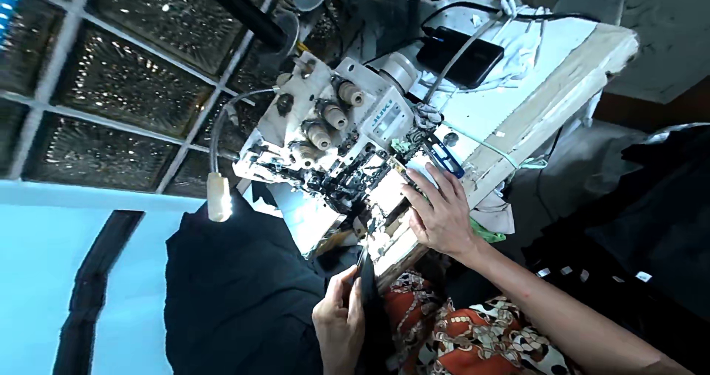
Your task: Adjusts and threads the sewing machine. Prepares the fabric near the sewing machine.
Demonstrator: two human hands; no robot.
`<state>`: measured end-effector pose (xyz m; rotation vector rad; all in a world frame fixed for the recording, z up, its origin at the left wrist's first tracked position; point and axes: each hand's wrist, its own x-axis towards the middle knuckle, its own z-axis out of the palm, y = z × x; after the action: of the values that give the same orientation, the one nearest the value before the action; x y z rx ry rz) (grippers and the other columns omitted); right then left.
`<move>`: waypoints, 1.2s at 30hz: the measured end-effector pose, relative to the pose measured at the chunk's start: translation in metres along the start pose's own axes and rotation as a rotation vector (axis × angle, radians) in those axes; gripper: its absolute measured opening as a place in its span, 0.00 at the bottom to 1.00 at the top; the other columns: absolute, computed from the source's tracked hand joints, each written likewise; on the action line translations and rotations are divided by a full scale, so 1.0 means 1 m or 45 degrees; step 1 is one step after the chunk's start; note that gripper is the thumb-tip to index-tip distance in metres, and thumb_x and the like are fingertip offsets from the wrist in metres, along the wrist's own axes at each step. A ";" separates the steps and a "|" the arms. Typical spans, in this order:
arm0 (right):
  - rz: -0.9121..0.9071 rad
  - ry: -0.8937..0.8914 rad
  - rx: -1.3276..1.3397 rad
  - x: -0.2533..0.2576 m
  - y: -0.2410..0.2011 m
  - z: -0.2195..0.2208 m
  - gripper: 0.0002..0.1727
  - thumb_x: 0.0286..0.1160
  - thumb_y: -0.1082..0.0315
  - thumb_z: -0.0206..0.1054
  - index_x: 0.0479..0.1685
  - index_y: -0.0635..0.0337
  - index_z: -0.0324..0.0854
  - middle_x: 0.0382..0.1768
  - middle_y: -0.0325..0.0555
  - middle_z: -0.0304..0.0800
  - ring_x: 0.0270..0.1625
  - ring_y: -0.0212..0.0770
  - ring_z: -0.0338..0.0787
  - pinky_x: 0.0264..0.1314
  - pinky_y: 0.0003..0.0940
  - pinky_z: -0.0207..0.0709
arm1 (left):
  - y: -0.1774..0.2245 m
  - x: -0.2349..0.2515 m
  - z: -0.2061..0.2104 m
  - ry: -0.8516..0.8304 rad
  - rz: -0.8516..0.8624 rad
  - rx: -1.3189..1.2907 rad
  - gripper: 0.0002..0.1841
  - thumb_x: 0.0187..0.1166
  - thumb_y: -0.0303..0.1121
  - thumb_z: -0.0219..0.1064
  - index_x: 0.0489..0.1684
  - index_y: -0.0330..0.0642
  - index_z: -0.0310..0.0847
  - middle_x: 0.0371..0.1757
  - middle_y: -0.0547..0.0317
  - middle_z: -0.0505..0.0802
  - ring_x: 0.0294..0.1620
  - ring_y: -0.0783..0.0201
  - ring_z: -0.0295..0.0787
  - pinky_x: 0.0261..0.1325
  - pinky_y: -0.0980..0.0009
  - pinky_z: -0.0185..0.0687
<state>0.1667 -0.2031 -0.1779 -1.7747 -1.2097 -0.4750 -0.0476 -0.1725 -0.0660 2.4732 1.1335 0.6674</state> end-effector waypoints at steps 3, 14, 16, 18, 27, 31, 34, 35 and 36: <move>0.001 -0.010 0.002 0.000 0.000 -0.001 0.22 0.77 0.59 0.55 0.62 0.53 0.89 0.76 0.51 0.84 0.82 0.62 0.76 0.80 0.58 0.66 | -0.001 0.003 0.004 0.125 0.061 0.154 0.13 0.77 0.26 0.62 0.49 0.27 0.89 0.29 0.53 0.91 0.21 0.80 0.79 0.28 0.84 0.75; -0.011 -0.028 -0.069 0.002 0.003 -0.003 0.26 0.76 0.56 0.51 0.66 0.55 0.85 0.77 0.59 0.81 0.79 0.66 0.78 0.76 0.62 0.68 | -0.009 0.030 0.050 0.274 -0.028 0.260 0.12 0.78 0.26 0.62 0.50 0.29 0.90 0.23 0.47 0.92 0.21 0.53 0.90 0.27 0.57 0.83; -0.019 -0.038 -0.078 0.002 0.003 -0.004 0.26 0.77 0.55 0.52 0.66 0.56 0.85 0.77 0.60 0.81 0.79 0.67 0.78 0.76 0.62 0.68 | -0.009 0.024 0.030 0.172 -0.110 0.087 0.13 0.80 0.29 0.61 0.51 0.34 0.90 0.25 0.53 0.92 0.21 0.62 0.87 0.29 0.64 0.82; -0.027 -0.049 -0.086 0.003 0.003 -0.005 0.26 0.77 0.55 0.52 0.66 0.57 0.85 0.77 0.60 0.80 0.79 0.68 0.77 0.76 0.62 0.67 | -0.008 0.015 0.008 0.008 -0.162 -0.068 0.13 0.79 0.30 0.60 0.50 0.37 0.91 0.29 0.57 0.94 0.25 0.69 0.87 0.32 0.69 0.82; -0.074 -0.061 -0.120 0.004 0.006 -0.005 0.27 0.75 0.57 0.52 0.67 0.58 0.85 0.77 0.63 0.79 0.78 0.68 0.78 0.74 0.62 0.69 | 0.002 0.008 0.021 0.295 -0.120 0.228 0.11 0.78 0.28 0.62 0.45 0.35 0.91 0.22 0.52 0.92 0.19 0.58 0.88 0.24 0.62 0.80; -0.139 -0.074 -0.151 0.002 0.008 -0.005 0.28 0.79 0.53 0.49 0.67 0.58 0.85 0.76 0.63 0.80 0.76 0.68 0.79 0.74 0.62 0.69 | 0.011 0.015 0.044 0.361 -0.092 0.502 0.09 0.73 0.25 0.63 0.38 0.31 0.90 0.16 0.49 0.88 0.16 0.50 0.89 0.17 0.57 0.77; -0.196 -0.085 -0.169 -0.002 0.010 -0.007 0.27 0.80 0.54 0.48 0.64 0.59 0.85 0.75 0.64 0.82 0.75 0.69 0.80 0.74 0.62 0.69 | 0.008 0.022 0.062 0.412 -0.081 0.545 0.08 0.71 0.25 0.63 0.32 0.30 0.88 0.16 0.48 0.86 0.16 0.49 0.88 0.16 0.57 0.76; -0.204 -0.093 -0.169 -0.002 0.010 -0.007 0.28 0.80 0.54 0.47 0.65 0.58 0.85 0.74 0.63 0.82 0.76 0.69 0.79 0.75 0.62 0.68 | 0.005 0.023 0.064 0.414 -0.089 0.493 0.08 0.72 0.25 0.63 0.33 0.30 0.88 0.17 0.47 0.87 0.17 0.49 0.89 0.18 0.56 0.78; -0.209 -0.095 -0.164 -0.003 0.011 -0.008 0.28 0.80 0.54 0.47 0.65 0.58 0.85 0.74 0.64 0.82 0.76 0.70 0.79 0.76 0.62 0.68 | 0.001 0.024 0.062 0.399 -0.103 0.391 0.09 0.75 0.25 0.62 0.36 0.29 0.89 0.19 0.47 0.89 0.19 0.49 0.90 0.21 0.56 0.81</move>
<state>0.1759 -0.2124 -0.1808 -1.8230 -1.4120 -0.5978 0.0005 -0.1618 -0.1108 2.6153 1.5468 0.9436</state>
